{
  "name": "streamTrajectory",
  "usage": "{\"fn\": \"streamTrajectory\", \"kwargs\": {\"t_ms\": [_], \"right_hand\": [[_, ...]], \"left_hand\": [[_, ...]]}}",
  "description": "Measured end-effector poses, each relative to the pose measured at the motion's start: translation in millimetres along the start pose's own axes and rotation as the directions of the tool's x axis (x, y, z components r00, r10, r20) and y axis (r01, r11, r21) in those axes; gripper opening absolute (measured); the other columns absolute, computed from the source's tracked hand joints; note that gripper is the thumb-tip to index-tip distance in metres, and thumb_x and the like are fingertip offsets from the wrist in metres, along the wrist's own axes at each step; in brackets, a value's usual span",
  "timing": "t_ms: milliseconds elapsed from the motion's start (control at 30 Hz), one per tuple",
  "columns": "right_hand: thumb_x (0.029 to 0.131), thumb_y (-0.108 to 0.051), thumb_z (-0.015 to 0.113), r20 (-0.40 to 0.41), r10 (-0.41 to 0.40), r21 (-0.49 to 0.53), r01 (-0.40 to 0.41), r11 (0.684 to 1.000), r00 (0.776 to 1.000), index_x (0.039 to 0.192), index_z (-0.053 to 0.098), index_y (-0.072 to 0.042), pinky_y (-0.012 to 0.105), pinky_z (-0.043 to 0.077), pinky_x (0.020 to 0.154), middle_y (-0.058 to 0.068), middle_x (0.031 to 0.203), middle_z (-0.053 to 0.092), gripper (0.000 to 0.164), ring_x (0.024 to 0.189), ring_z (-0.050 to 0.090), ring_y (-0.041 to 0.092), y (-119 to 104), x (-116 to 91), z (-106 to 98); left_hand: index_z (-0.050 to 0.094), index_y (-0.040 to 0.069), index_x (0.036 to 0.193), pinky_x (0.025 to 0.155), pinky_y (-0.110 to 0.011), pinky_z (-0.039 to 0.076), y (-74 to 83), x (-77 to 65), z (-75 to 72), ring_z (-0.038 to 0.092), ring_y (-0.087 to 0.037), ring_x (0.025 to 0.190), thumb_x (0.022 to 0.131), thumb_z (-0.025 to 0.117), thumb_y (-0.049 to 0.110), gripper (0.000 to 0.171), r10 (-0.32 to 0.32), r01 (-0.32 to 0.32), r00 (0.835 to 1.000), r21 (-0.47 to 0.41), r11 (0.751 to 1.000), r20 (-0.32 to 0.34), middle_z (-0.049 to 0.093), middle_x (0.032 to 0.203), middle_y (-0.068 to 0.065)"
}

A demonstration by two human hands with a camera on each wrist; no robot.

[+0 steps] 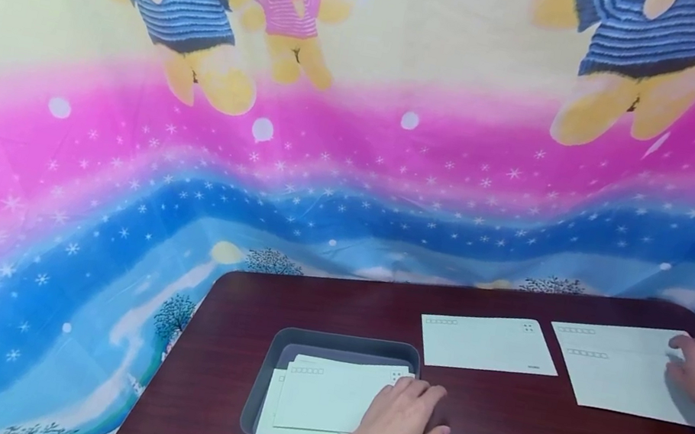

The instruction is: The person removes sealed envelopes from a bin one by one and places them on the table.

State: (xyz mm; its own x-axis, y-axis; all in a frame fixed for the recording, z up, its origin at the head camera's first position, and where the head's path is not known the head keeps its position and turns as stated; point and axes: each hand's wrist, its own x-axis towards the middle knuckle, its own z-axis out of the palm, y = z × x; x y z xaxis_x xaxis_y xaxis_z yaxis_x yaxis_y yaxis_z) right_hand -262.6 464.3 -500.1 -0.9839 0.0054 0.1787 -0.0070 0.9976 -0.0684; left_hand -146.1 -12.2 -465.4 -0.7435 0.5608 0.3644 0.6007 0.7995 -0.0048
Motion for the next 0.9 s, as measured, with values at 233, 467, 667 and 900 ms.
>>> {"fn": "streamTrajectory", "kwargs": {"t_ms": [233,467,667,900], "right_hand": [[0.076,-0.039,0.069,0.104,0.03,-0.012,-0.029,0.999,0.994,0.109,0.045,0.024,0.066,0.038,0.078,0.046,0.1,0.044,0.075,0.089,0.041,0.055,-4,-6,4],[0.077,-0.048,0.065,0.12,0.065,0.003,-0.066,0.998,0.991,0.115,0.04,0.025,0.069,0.035,0.083,0.048,0.108,0.039,0.086,0.098,0.036,0.059,-2,-11,15],[0.079,-0.045,0.065,0.128,0.065,0.026,-0.069,0.997,0.99,0.116,0.039,0.025,0.069,0.036,0.083,0.047,0.108,0.039,0.084,0.099,0.036,0.059,-2,-11,18],[0.079,-0.043,0.065,0.065,0.011,0.02,-0.012,1.0,0.998,0.115,0.043,0.024,0.069,0.035,0.083,0.047,0.109,0.041,0.079,0.097,0.039,0.058,-8,-10,10]], "left_hand": [[0.06,0.02,0.118,0.076,-0.026,0.047,1.3,-0.7,0.5,0.055,-0.011,0.096,0.087,0.057,0.046,0.041,-0.001,0.001,1.0,0.004,1.0,-0.001,0.063,0.104,0.006],[0.06,0.02,0.119,0.077,-0.026,0.048,2.1,-1.4,-0.8,0.056,-0.011,0.097,0.088,0.056,0.046,0.041,0.002,-0.002,1.0,0.002,1.0,0.011,0.063,0.104,0.006],[0.06,0.02,0.119,0.077,-0.026,0.047,2.8,-1.6,-2.5,0.055,-0.011,0.097,0.089,0.054,0.047,0.041,0.004,-0.004,1.0,0.006,1.0,0.017,0.063,0.105,0.006],[0.06,0.02,0.118,0.076,-0.026,0.047,2.6,-0.4,-3.8,0.055,-0.011,0.097,0.089,0.054,0.047,0.04,0.008,-0.008,1.0,0.003,1.0,0.013,0.063,0.105,0.006]]}}
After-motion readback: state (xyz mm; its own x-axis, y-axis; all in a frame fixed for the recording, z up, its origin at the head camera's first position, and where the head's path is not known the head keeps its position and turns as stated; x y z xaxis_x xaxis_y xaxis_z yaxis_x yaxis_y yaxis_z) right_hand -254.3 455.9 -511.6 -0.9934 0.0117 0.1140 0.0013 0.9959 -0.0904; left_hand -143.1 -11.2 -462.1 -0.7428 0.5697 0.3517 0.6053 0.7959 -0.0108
